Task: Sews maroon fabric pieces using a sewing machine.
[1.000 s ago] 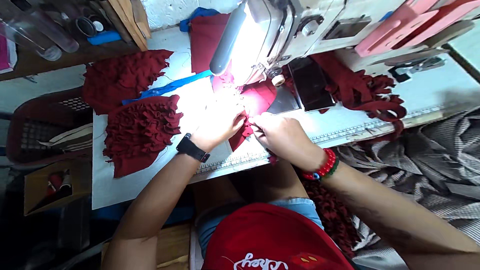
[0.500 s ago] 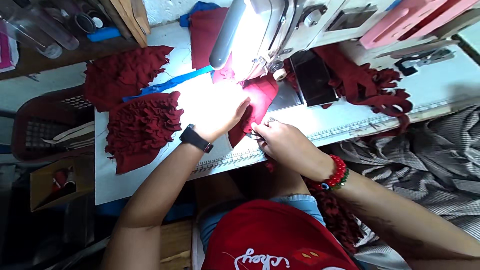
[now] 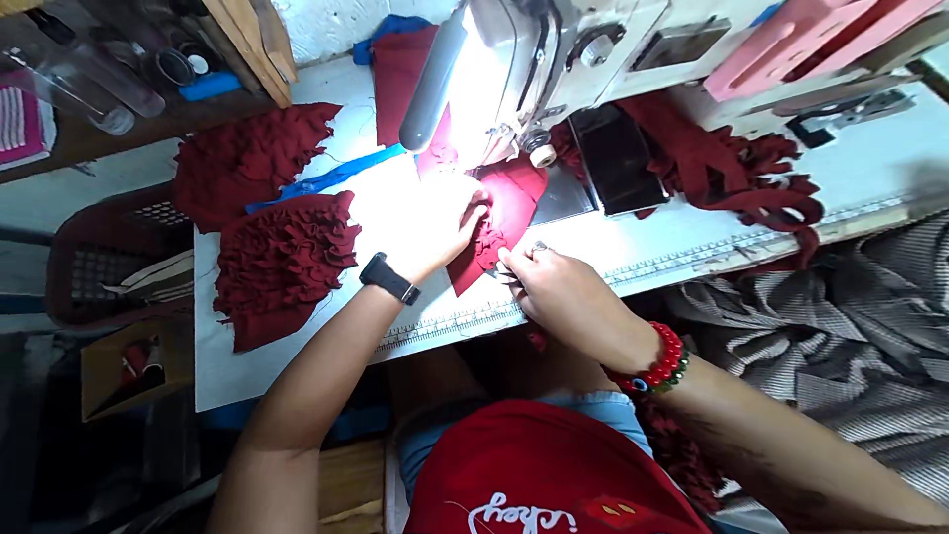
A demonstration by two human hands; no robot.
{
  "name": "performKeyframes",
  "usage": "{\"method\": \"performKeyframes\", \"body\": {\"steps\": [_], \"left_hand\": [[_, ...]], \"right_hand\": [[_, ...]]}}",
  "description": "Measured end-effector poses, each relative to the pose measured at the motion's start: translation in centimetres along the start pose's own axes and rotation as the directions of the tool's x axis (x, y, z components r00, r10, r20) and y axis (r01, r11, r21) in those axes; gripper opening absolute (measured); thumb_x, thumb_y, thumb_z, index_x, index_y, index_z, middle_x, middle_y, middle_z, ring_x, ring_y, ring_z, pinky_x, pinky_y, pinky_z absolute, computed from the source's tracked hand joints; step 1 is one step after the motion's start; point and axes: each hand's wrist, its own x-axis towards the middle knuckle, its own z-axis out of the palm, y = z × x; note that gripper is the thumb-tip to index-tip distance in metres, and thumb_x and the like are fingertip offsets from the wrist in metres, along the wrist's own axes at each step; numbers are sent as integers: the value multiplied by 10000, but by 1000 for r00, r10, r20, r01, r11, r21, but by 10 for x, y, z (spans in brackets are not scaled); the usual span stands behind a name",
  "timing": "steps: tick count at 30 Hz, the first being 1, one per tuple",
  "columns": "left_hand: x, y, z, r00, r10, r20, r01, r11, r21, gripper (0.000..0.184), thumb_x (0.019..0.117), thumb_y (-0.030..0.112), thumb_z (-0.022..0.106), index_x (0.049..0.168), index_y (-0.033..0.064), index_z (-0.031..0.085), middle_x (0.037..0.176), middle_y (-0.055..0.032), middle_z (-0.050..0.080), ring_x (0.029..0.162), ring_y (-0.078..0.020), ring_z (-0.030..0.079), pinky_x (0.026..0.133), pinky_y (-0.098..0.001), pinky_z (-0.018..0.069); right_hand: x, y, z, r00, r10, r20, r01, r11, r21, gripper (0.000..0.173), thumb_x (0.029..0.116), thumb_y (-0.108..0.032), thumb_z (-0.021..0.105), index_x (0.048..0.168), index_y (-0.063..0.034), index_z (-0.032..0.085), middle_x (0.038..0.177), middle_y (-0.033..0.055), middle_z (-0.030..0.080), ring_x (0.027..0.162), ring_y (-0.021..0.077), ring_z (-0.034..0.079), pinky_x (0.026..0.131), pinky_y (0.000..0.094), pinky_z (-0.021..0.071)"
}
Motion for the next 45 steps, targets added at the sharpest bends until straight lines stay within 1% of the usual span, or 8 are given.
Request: {"method": "performKeyframes", "body": {"steps": [7, 11, 19, 27, 30, 39, 41, 45], "left_hand": [[-22, 10, -7, 991, -75, 109, 83, 994, -70, 220, 1025, 214, 572, 1018, 69, 737, 998, -103, 708, 993, -252, 677, 902, -466, 518], [-4, 9, -3, 997, 75, -4, -75, 996, 44, 243, 1041, 182, 539, 1060, 77, 757, 998, -92, 731, 1001, -241, 691, 913, -436, 526], [23, 4, -5, 969, 141, 202, -180, 966, 188, 257, 1053, 146, 477, 947, 34, 682, 950, -142, 653, 953, -327, 662, 829, -487, 523], [-5, 1, 3, 1000, -7, -4, 7, 998, -59, 237, 1040, 179, 543, 1151, 56, 713, 1110, -97, 719, 1092, -218, 672, 988, -411, 510], [-21, 14, -5, 995, -82, 65, 87, 993, -80, 188, 1015, 182, 592, 1072, 72, 734, 1050, -99, 695, 1003, -223, 674, 891, -407, 544], [-16, 5, -7, 987, -142, -70, 131, 981, -144, 230, 1030, 196, 570, 1025, 54, 751, 1065, -95, 717, 1071, -204, 664, 972, -424, 509], [-4, -3, -1, 981, -167, -103, 158, 984, -87, 226, 1020, 219, 573, 1062, 76, 743, 1080, -94, 700, 1103, -234, 643, 992, -470, 480], [9, -5, 6, 963, -264, -58, 267, 961, 67, 242, 992, 288, 591, 1029, 114, 756, 1088, -87, 697, 1117, -272, 637, 1002, -514, 463]], "right_hand": [[2, -7, -2, 1000, -11, 24, 11, 1000, -3, 307, 866, -15, 712, 1168, 33, 689, 894, 180, 658, 749, 330, 680, 620, 456, 569], [2, -7, -2, 999, -40, 16, 40, 999, -10, 304, 844, 9, 712, 1146, 40, 696, 923, 184, 661, 752, 334, 681, 614, 462, 569], [0, -7, 1, 1000, -26, -1, 26, 1000, -12, 271, 870, -7, 691, 1138, 28, 696, 869, 167, 651, 736, 318, 678, 600, 444, 562], [0, -6, -3, 999, -20, 31, 19, 1000, 7, 290, 865, -15, 698, 1153, 25, 695, 856, 169, 651, 720, 324, 677, 596, 453, 557], [2, -5, -6, 1000, -22, 21, 21, 999, 39, 267, 853, -29, 704, 1116, 14, 705, 848, 156, 648, 716, 310, 676, 592, 450, 557], [28, 16, -14, 996, -90, 16, 89, 995, 48, 21, 892, -68, 705, 905, -71, 690, 836, 109, 656, 743, 295, 685, 576, 493, 533], [35, 19, -16, 996, -83, 36, 83, 996, 17, 99, 899, -99, 725, 985, -78, 679, 902, 119, 641, 728, 302, 677, 559, 494, 536], [52, 24, -29, 985, -114, 127, 123, 990, -67, 698, 864, -197, 811, 1491, -96, 523, 1281, 212, 597, 828, 371, 689, 662, 527, 578]]}}
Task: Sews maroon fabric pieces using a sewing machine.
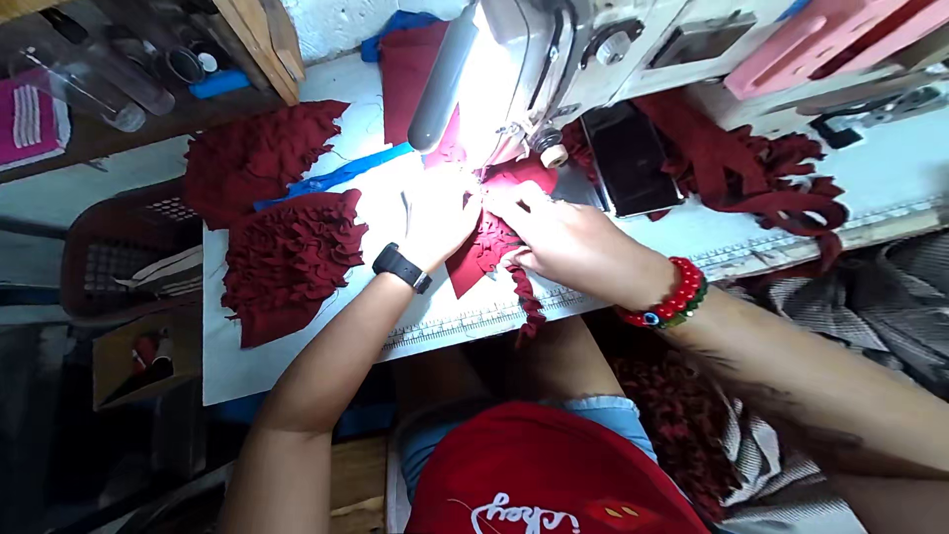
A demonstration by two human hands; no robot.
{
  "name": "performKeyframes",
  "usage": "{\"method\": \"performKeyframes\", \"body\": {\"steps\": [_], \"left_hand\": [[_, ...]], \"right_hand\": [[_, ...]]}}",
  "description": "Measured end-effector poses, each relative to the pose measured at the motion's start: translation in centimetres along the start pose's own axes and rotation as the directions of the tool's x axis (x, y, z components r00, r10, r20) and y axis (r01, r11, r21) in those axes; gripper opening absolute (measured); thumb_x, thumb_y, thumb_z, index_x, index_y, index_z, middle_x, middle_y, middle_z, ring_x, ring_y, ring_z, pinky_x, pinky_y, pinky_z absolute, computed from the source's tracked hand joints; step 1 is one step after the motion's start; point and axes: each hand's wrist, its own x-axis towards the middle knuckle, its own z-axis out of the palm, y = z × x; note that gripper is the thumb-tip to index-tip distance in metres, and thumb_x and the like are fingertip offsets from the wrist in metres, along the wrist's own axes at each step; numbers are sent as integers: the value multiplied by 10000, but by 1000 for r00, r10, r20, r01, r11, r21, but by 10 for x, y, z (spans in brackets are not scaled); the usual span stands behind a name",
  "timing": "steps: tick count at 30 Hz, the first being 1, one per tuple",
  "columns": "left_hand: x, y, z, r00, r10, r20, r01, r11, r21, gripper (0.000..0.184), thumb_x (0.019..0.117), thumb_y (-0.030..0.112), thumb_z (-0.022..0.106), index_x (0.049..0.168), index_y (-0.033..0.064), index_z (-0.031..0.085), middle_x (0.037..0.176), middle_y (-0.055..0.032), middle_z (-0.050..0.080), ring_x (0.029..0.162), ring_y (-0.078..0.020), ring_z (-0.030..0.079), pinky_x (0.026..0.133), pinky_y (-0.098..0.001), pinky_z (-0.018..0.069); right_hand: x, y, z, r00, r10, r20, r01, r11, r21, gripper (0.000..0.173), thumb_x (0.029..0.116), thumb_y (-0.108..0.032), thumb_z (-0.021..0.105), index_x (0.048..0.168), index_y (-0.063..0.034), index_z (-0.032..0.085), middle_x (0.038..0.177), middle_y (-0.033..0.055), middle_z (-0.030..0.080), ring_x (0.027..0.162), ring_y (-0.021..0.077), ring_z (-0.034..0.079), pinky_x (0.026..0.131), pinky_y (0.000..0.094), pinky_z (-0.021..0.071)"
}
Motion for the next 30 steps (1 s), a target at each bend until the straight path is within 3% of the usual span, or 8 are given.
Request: {"method": "performKeyframes", "body": {"steps": [3, 6, 9, 14, 17, 20, 24, 30], "left_hand": [[1, -2, 6, 999, -27, -27, 28, 999, 34, 269, 978, 303, 588, 962, 90, 752, 1044, -104, 696, 1077, -293, 647, 973, -545, 458], [0, -5, 7, 998, -52, -40, 52, 999, 4, 242, 968, 299, 608, 947, 112, 760, 1009, -78, 692, 1041, -252, 649, 941, -510, 471], [-1, -4, 10, 997, -52, -65, 51, 998, -22, 208, 953, 277, 620, 924, 123, 758, 990, -62, 688, 1025, -233, 649, 932, -495, 471], [4, 2, 4, 993, -116, 0, 116, 993, -17, 236, 979, 289, 600, 971, 113, 757, 1036, -72, 691, 1061, -248, 649, 944, -508, 482], [10, -1, 3, 987, -158, 18, 157, 987, 23, 239, 966, 308, 603, 986, 125, 755, 1053, -80, 689, 1074, -270, 643, 951, -544, 463], [6, -10, 7, 994, -83, -77, 79, 996, -51, 193, 951, 268, 634, 953, 125, 765, 1052, -68, 712, 1078, -241, 656, 963, -513, 476], [-8, -7, 4, 994, 60, -95, -78, 976, -205, 198, 969, 272, 632, 1038, 140, 763, 1130, -50, 707, 1178, -214, 616, 1050, -488, 445], [-13, -5, 10, 988, 145, -45, -149, 983, -104, 227, 997, 223, 572, 963, 91, 754, 1148, -98, 712, 1202, -268, 617, 1061, -495, 446]], "right_hand": [[12, 12, -8, 992, -103, 67, 104, 995, -6, 807, 850, -281, 838, 1545, -88, 475, 1558, 137, 481, 905, 373, 696, 707, 536, 571], [23, 30, -5, 977, -178, 113, 183, 982, -36, 711, 884, -442, 765, 1475, -112, 548, 1457, 93, 587, 910, 349, 715, 703, 551, 578], [26, 38, -2, 971, -228, 67, 230, 972, -39, 626, 872, -492, 757, 1369, -133, 631, 1359, 66, 646, 982, 315, 715, 729, 546, 586], [20, 32, -10, 979, -198, 43, 199, 980, -11, 611, 842, -407, 827, 1339, -83, 679, 1363, 83, 655, 937, 324, 713, 732, 538, 570], [24, 33, -7, 982, -155, 104, 160, 987, -33, 597, 901, -431, 748, 1382, -95, 638, 1460, 72, 583, 952, 330, 709, 723, 540, 575], [19, 32, -3, 988, -143, 51, 142, 990, 15, 604, 889, -419, 771, 1382, -95, 645, 1468, 85, 572, 869, 323, 710, 670, 528, 571], [13, 31, 2, 992, -120, 27, 119, 993, 21, 583, 923, -444, 723, 1379, -89, 645, 1484, 81, 566, 868, 304, 715, 666, 504, 582], [12, 27, 3, 995, -101, 22, 102, 994, -43, 577, 930, -425, 718, 1384, -80, 624, 1462, 109, 580, 868, 332, 719, 674, 525, 582]]}}
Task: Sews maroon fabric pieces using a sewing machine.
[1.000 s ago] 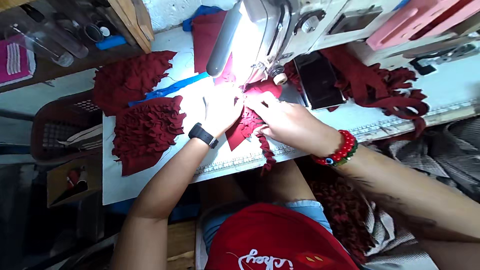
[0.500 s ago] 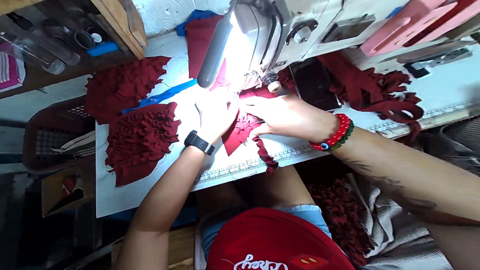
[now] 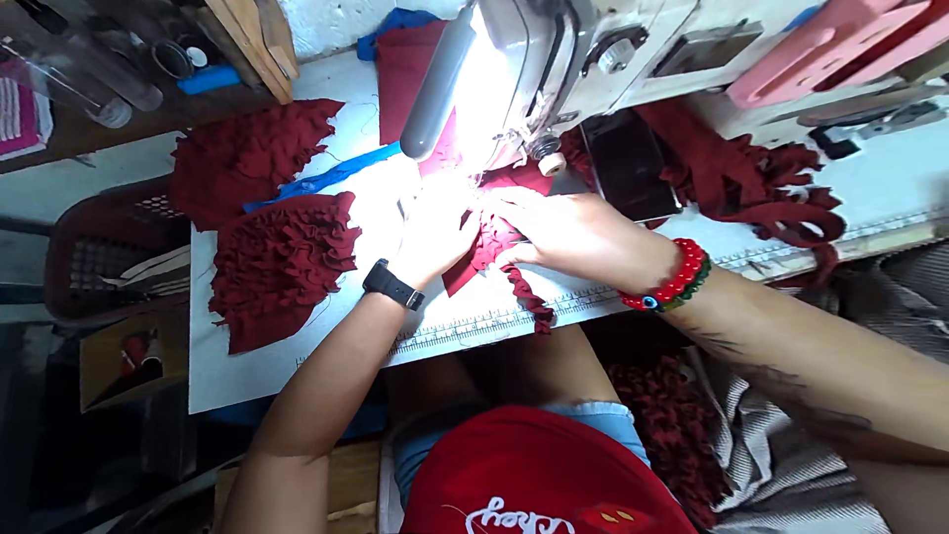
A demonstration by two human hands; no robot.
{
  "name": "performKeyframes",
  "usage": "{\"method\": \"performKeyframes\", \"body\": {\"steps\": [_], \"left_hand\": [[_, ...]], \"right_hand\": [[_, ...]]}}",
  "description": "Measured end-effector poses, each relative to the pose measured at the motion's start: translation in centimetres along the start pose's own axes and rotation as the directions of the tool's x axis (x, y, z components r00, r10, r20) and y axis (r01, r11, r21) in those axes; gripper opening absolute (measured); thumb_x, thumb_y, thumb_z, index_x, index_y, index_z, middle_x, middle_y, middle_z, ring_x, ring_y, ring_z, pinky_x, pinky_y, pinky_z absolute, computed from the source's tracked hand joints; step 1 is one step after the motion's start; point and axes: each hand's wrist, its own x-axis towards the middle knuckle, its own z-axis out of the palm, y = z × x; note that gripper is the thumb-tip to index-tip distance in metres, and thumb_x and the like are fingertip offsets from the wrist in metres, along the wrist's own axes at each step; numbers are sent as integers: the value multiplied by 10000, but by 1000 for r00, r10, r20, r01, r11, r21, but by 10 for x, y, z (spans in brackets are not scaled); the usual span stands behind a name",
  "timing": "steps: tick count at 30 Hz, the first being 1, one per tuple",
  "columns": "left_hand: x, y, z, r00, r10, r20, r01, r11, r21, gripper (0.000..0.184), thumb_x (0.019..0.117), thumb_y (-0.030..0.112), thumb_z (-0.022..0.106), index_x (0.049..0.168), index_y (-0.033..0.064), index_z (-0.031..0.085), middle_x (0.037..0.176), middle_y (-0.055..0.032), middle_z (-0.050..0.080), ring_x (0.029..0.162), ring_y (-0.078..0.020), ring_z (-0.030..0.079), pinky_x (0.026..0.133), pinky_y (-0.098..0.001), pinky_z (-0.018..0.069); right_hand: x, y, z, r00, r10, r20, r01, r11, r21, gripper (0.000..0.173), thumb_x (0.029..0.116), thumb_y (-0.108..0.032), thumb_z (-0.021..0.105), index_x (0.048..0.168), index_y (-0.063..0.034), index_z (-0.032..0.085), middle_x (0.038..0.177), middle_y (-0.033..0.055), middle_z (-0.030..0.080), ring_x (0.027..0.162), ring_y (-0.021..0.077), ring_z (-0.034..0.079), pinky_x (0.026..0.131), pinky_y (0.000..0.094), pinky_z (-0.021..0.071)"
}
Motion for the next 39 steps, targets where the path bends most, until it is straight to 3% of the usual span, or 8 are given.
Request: {"method": "performKeyframes", "body": {"steps": [3, 7, 17, 20, 26, 29, 34, 39], "left_hand": [[-2, 0, -2, 995, 97, 18, -98, 993, 60, 224, 997, 181, 572, 1019, 62, 760, 1192, -117, 694, 1218, -293, 605, 1073, -481, 440], [-2, 1, -1, 992, 121, 23, -123, 983, 133, 213, 992, 197, 573, 965, 84, 751, 1065, -108, 711, 1145, -311, 616, 1026, -486, 446], [6, -4, 1, 995, -93, -26, 95, 993, 75, 229, 1006, 247, 559, 995, 134, 758, 1113, -41, 722, 1164, -250, 619, 1031, -515, 426], [4, 0, 0, 997, -53, -52, 54, 998, 26, 228, 980, 269, 585, 1032, 157, 777, 1130, -35, 727, 1193, -239, 616, 1057, -500, 436], [1, 1, -1, 1000, -13, -1, 14, 998, 54, 215, 979, 272, 597, 949, 127, 753, 1094, -69, 711, 1170, -269, 616, 1036, -520, 436], [-1, -1, -5, 1000, -21, 14, 21, 999, 43, 210, 979, 271, 607, 949, 127, 758, 1112, -65, 720, 1197, -266, 612, 1056, -545, 420], [0, 3, -1, 997, -81, -9, 81, 995, 65, 227, 995, 314, 587, 969, 170, 760, 1139, -32, 713, 1199, -246, 604, 1061, -589, 373], [6, 3, 4, 986, -164, -11, 164, 982, 94, 273, 1021, 321, 554, 992, 135, 751, 1131, -63, 708, 1186, -264, 615, 1044, -531, 434]], "right_hand": [[-1, -5, -3, 1000, -6, -5, 6, 1000, -4, 668, 923, -342, 756, 1498, -98, 520, 1485, 101, 571, 903, 339, 719, 700, 527, 581], [-2, -5, -7, 999, -39, -25, 39, 999, -2, 536, 896, -341, 786, 1356, -118, 624, 1148, 105, 715, 789, 321, 713, 632, 517, 568], [0, 6, -3, 999, 1, -33, 0, 999, 36, 409, 961, -353, 701, 1289, -110, 673, 1358, 116, 652, 947, 340, 722, 710, 542, 572], [-7, 0, -1, 999, 21, -40, -20, 1000, 24, 586, 955, -315, 729, 1467, -86, 561, 1512, 150, 526, 1042, 372, 693, 793, 538, 578], [-14, -4, 2, 995, -58, -86, 57, 998, -23, 615, 939, -118, 723, 1522, -136, 525, 1553, 83, 512, 963, 352, 687, 751, 507, 556], [-7, -1, 3, 987, -115, -114, 111, 993, -42, 504, 954, -73, 660, 1447, -147, 585, 1308, 112, 676, 836, 352, 691, 647, 494, 560], [-10, 2, 1, 988, -99, -119, 100, 995, -1, 377, 942, -101, 679, 1319, -114, 669, 1125, 127, 716, 819, 353, 690, 647, 510, 547], [-2, 8, 10, 994, -63, -94, 62, 998, -10, 401, 1000, -179, 596, 1388, -90, 649, 1420, 120, 622, 1007, 372, 693, 778, 520, 563]]}}
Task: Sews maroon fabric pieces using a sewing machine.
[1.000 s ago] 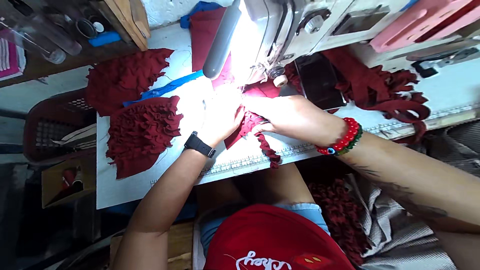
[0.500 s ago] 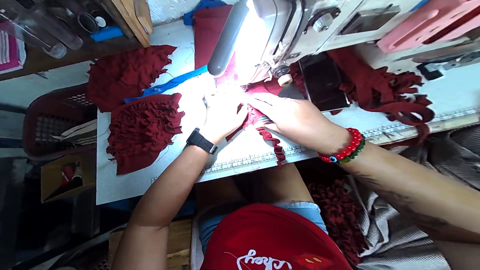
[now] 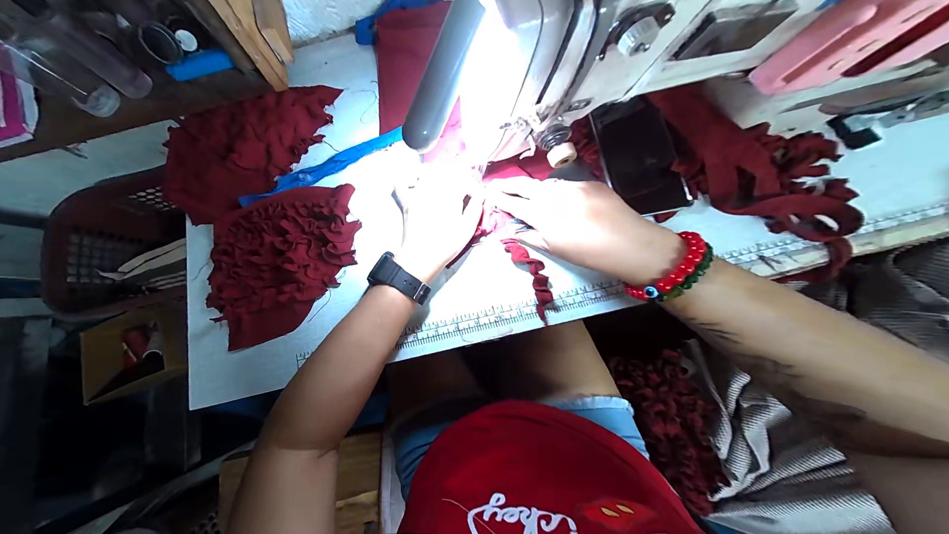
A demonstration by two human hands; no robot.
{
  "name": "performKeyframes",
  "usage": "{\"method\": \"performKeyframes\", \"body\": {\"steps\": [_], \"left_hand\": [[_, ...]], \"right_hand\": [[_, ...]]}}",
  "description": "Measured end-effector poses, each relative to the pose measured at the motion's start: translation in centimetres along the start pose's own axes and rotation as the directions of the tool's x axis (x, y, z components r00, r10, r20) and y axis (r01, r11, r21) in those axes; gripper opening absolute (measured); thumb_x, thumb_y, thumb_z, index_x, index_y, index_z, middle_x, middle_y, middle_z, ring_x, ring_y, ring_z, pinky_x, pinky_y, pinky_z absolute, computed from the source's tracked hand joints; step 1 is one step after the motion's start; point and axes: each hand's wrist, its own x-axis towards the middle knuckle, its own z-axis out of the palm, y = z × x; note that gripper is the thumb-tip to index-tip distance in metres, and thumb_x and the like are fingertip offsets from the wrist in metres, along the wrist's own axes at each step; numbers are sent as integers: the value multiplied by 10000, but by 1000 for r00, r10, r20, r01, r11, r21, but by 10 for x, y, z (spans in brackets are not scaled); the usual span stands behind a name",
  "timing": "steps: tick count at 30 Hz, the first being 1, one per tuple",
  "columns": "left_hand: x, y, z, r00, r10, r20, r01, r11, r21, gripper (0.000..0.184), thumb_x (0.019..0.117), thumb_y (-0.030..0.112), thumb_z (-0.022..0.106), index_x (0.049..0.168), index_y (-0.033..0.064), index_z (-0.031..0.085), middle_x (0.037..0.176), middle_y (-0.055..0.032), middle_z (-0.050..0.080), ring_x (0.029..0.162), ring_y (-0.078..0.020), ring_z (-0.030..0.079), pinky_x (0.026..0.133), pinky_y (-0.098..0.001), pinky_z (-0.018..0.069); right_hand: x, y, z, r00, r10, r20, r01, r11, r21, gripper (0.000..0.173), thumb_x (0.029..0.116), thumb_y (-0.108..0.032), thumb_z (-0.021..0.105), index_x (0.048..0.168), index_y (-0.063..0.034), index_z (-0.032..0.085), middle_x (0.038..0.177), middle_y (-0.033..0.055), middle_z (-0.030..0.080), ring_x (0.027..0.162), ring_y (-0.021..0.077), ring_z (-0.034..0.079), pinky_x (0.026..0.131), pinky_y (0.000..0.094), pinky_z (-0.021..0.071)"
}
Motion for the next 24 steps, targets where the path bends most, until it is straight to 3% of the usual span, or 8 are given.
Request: {"method": "performKeyframes", "body": {"steps": [3, 5, 10, 12, 14, 19, 22, 24], "left_hand": [[0, -4, 1, 1000, -8, -24, 7, 1000, -21, 260, 1015, 309, 554, 1039, 150, 758, 1169, -46, 712, 1220, -251, 603, 1071, -544, 397], [-2, -6, -2, 998, 16, -62, -20, 998, -64, 230, 989, 291, 589, 1030, 153, 768, 1153, -39, 719, 1203, -229, 614, 1066, -511, 420], [-4, 0, -10, 990, 140, -18, -141, 982, -122, 194, 957, 279, 662, 997, 116, 759, 1119, -87, 700, 1180, -266, 606, 1051, -479, 439], [-5, 1, -8, 975, 222, 5, -221, 972, -81, 175, 959, 211, 650, 998, 80, 760, 1144, -119, 685, 1195, -310, 594, 1050, -495, 441], [-5, 2, -10, 953, 301, 24, -302, 953, 11, 155, 960, 178, 641, 968, 85, 765, 1189, -91, 690, 1237, -316, 573, 1076, -520, 416], [-7, -1, -11, 940, 342, 19, -342, 936, 83, 181, 989, 179, 607, 945, 96, 762, 1069, -64, 726, 1199, -305, 589, 1066, -490, 414], [-9, -2, -10, 964, 266, -8, -266, 964, 6, 182, 990, 202, 622, 979, 96, 770, 1076, -73, 729, 1140, -272, 638, 1034, -469, 452], [-9, -2, -8, 981, 196, 10, -195, 980, -41, 206, 998, 239, 605, 960, 107, 758, 1080, -73, 711, 1151, -273, 613, 1040, -485, 425]], "right_hand": [[-2, -8, 3, 993, 113, -26, -112, 994, 6, 382, 950, -204, 699, 1293, -44, 643, 1361, 183, 590, 941, 377, 693, 716, 527, 578], [-9, -13, 4, 989, 136, -51, -135, 991, 9, 451, 872, -116, 774, 1276, -17, 601, 1258, 224, 577, 855, 401, 673, 643, 537, 557], [-11, -13, 13, 990, 66, -121, -64, 998, 20, 389, 879, -28, 727, 1262, -53, 659, 1232, 182, 634, 958, 382, 681, 721, 525, 572], [-11, -13, 14, 988, 56, -142, -54, 998, 19, 411, 888, -22, 705, 1296, -39, 650, 1276, 196, 635, 991, 397, 682, 738, 529, 570], [-11, -14, 13, 990, 58, -127, -56, 998, 21, 510, 891, -24, 707, 1391, -67, 619, 1378, 166, 609, 1049, 398, 668, 774, 529, 564], [-9, -14, 14, 993, 49, -105, -50, 999, -14, 509, 963, -39, 602, 1464, -126, 591, 1517, 36, 563, 1055, 365, 660, 725, 487, 541], [-10, -14, 12, 992, 35, -120, -36, 999, -9, 427, 983, -54, 572, 1398, -125, 644, 1431, 66, 628, 1007, 378, 664, 700, 499, 541], [-10, -15, 11, 992, 30, -123, -32, 999, -17, 351, 970, -56, 587, 1304, -113, 681, 1216, 120, 697, 941, 381, 667, 654, 505, 533]]}}
